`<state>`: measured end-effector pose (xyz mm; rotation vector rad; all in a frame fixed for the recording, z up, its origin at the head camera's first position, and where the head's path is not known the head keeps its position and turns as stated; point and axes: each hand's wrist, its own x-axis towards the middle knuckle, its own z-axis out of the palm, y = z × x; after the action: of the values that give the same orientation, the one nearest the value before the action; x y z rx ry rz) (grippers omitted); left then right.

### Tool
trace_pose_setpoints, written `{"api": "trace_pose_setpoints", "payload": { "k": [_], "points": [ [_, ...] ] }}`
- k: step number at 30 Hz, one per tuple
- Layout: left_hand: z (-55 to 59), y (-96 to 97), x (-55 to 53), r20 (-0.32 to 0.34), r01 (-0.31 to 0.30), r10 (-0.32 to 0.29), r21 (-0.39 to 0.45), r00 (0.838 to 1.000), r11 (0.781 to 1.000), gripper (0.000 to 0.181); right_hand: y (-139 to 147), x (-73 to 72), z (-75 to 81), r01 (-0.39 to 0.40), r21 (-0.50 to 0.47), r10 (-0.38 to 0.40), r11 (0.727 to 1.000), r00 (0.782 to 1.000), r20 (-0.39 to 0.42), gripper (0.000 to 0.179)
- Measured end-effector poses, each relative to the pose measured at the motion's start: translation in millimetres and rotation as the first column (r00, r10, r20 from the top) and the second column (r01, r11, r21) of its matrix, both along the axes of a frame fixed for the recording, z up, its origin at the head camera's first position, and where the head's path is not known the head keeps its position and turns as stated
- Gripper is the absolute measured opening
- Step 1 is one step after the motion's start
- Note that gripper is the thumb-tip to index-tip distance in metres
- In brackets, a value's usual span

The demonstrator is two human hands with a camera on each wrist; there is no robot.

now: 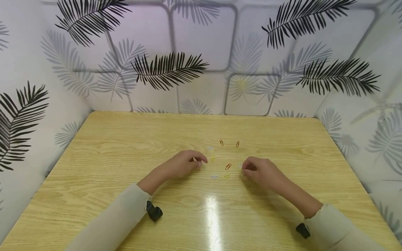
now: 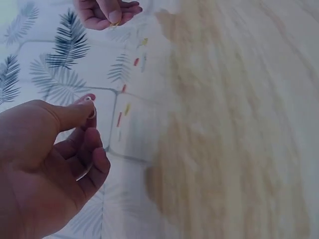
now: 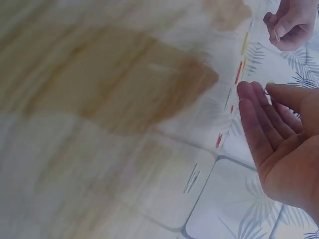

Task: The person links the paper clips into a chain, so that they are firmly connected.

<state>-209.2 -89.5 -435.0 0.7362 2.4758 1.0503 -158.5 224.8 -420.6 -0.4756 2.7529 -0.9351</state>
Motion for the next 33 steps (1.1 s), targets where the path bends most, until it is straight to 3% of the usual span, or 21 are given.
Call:
{"api": "trace_pose_setpoints", "payload": {
  "k": [3, 7, 12, 15, 20, 24, 29, 33],
  "points": [
    [6.2, -0.1, 0.2, 0.002, -0.028, 0.028, 0.068, 1.000, 0.997, 0.019, -0.7, -2.5, 2.1, 0.007, -0.109, -0.002, 0.994, 0.999, 0.050, 0.010],
    [12.9, -0.1, 0.5, 0.016, -0.074, 0.072, 0.146, 0.997, 0.986, 0.019, -2.9, -3.4, 6.2, 0.008, -0.205, 0.002, 0.979, 0.999, 0.047, 0.021],
    [19.8, 0.6, 4.4, 0.102, -0.123, 0.098, 0.278, 0.990, 0.953, 0.018, -8.6, -2.3, 13.3, 0.038, -0.296, -0.020, 0.954, 0.998, 0.064, 0.031],
    [26.0, 3.1, 8.5, 0.122, -0.135, 0.099, 0.338, 0.988, 0.931, 0.016, -14.6, -2.1, 19.3, 0.056, -0.346, -0.033, 0.937, 0.997, 0.071, 0.029],
    [40.2, 10.4, 15.2, 0.054, -0.134, 0.123, 0.403, 0.991, 0.906, 0.017, -24.6, -1.7, 35.7, 0.093, -0.453, -0.056, 0.886, 0.994, 0.095, 0.021],
    [53.2, 15.5, 20.4, -0.016, -0.133, 0.159, 0.466, 0.987, 0.875, 0.016, -30.2, 0.0, 51.0, 0.077, -0.523, -0.043, 0.849, 0.996, 0.077, 0.022],
    [70.8, 20.8, 27.3, -0.015, -0.133, 0.171, 0.562, 0.985, 0.817, 0.013, -39.8, 6.7, 69.2, 0.052, -0.560, -0.041, 0.827, 0.999, 0.032, 0.024],
    [82.8, 26.9, 31.0, -0.032, -0.131, 0.186, 0.594, 0.982, 0.793, 0.011, -49.2, 13.3, 83.6, 0.022, -0.606, -0.030, 0.795, 1.000, -0.003, 0.024]
  ]
}}
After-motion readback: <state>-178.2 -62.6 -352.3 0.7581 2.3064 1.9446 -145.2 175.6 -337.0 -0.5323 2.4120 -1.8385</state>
